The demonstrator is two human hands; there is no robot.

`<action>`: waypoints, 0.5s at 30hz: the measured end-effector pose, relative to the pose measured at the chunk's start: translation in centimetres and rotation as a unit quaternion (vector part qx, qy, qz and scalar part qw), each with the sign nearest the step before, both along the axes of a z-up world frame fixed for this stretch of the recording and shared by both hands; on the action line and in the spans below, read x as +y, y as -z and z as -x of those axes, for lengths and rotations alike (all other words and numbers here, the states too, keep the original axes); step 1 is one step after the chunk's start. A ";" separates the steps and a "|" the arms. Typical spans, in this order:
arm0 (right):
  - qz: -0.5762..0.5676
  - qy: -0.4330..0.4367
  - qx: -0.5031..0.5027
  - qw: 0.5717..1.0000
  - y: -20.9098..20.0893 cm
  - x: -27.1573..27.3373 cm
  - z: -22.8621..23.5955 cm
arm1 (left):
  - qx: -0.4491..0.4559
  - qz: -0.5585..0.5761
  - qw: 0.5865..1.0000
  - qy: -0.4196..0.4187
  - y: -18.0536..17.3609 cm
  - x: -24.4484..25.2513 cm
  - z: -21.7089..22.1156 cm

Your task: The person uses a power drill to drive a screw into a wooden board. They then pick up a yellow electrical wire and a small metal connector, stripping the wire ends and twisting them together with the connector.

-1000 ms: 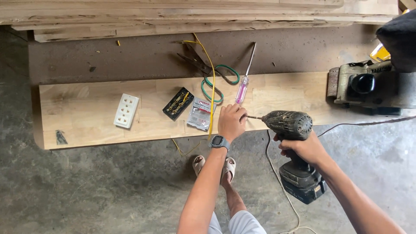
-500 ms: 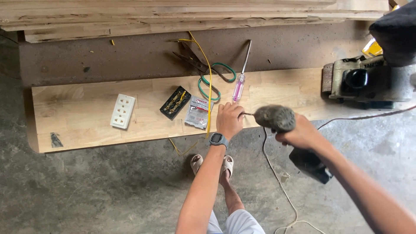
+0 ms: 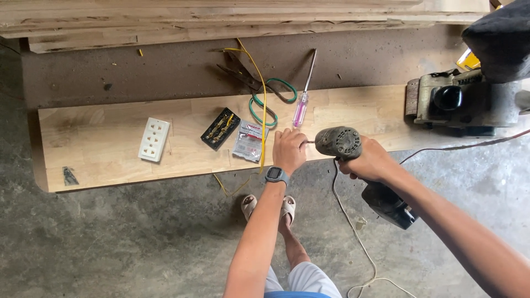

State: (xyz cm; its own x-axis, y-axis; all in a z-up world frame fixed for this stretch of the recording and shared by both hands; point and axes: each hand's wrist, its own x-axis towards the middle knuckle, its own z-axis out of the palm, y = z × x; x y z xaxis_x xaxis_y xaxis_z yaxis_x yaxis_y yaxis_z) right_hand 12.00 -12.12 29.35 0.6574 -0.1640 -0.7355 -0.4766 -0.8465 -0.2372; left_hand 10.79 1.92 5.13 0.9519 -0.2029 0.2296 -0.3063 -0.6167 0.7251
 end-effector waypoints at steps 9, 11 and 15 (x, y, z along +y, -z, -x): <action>0.079 -0.045 -0.042 0.995 -2.1 1.0 -1.2 | -0.012 0.000 1.000 -0.012 -0.2 0.1 0.1; 0.088 -0.057 -0.038 0.994 -0.3 -0.2 -0.7 | -0.015 -0.001 1.000 -0.015 0.3 0.0 0.1; 0.094 -0.083 -0.031 0.992 1.8 -1.5 0.2 | -0.024 -0.001 1.000 -0.016 0.7 -0.3 0.1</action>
State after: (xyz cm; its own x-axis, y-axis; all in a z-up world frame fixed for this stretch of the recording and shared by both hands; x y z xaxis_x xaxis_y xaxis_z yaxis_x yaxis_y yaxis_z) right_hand 11.82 -13.66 27.50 0.7292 -0.1811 -0.6599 -0.3168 -0.9441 -0.0910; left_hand 10.68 1.65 4.44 0.9461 -0.1724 0.2743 -0.3201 -0.6286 0.7088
